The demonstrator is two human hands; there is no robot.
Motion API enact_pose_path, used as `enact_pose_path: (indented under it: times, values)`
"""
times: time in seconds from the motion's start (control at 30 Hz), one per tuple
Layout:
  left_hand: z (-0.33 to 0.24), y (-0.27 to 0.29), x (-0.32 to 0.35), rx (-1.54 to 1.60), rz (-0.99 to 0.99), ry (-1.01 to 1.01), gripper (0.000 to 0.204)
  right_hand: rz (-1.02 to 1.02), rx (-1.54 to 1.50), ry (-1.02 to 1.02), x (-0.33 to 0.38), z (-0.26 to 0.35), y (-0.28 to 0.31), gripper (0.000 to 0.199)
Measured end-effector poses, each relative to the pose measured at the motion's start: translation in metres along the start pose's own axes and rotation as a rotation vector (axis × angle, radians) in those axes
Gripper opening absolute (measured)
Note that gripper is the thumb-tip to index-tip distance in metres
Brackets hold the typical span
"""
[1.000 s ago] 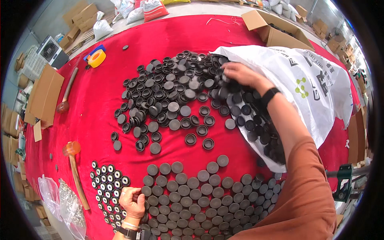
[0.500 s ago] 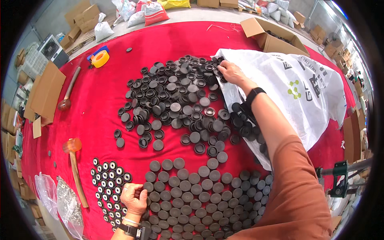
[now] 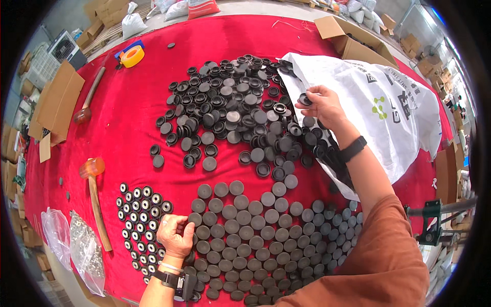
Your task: The person is sorting and arranging circular black plastic or rubber components on a red table.
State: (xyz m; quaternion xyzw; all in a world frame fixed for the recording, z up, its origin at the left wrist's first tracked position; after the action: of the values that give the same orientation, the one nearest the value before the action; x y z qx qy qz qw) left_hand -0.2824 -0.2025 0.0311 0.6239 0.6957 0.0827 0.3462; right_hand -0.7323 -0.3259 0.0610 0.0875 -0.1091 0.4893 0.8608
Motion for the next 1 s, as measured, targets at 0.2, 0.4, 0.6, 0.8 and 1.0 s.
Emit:
enact_pose_path:
  times: [0.2, 0.4, 0.6, 0.8, 1.0]
  values:
    - [-0.002, 0.000, -0.001, -0.034, -0.014, -0.014, 0.015, 0.192, -0.301, -0.233, 0.021, -0.022, -0.024, 0.014]
    - [-0.002, -0.002, 0.000, -0.042, 0.005, -0.089, 0.013, 0.084, 0.973, 0.800, 0.070, -0.015, -0.118, 0.027]
    - [0.000, -0.002, 0.001, -0.028, -0.013, -0.035, 0.017, 0.272, 0.976, 0.909, 0.124, -0.028, -0.132, 0.019]
    - [0.002, 0.001, 0.000, -0.054, -0.016, -0.006, 0.021, 0.044, 1.278, 0.684, 0.116, -0.037, -0.068, 0.026]
    - [-0.004, -0.002, 0.000, -0.054, -0.024, -0.097, 0.017, 0.173, 1.111, 0.737, 0.127, -0.033, -0.087, 0.023]
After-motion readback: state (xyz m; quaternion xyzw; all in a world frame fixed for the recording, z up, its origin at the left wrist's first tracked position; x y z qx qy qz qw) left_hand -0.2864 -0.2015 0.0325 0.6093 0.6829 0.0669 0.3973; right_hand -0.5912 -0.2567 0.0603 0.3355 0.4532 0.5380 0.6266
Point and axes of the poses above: each hand's wrist, its own x-axis away from the middle knuckle, its own y-axis out of the back of the hand, z = x × y, the point moved 7 cm from there along -x, towards the middle knuckle, and after that the axes turned 8 degrees about -z, right-handed, at the moved point
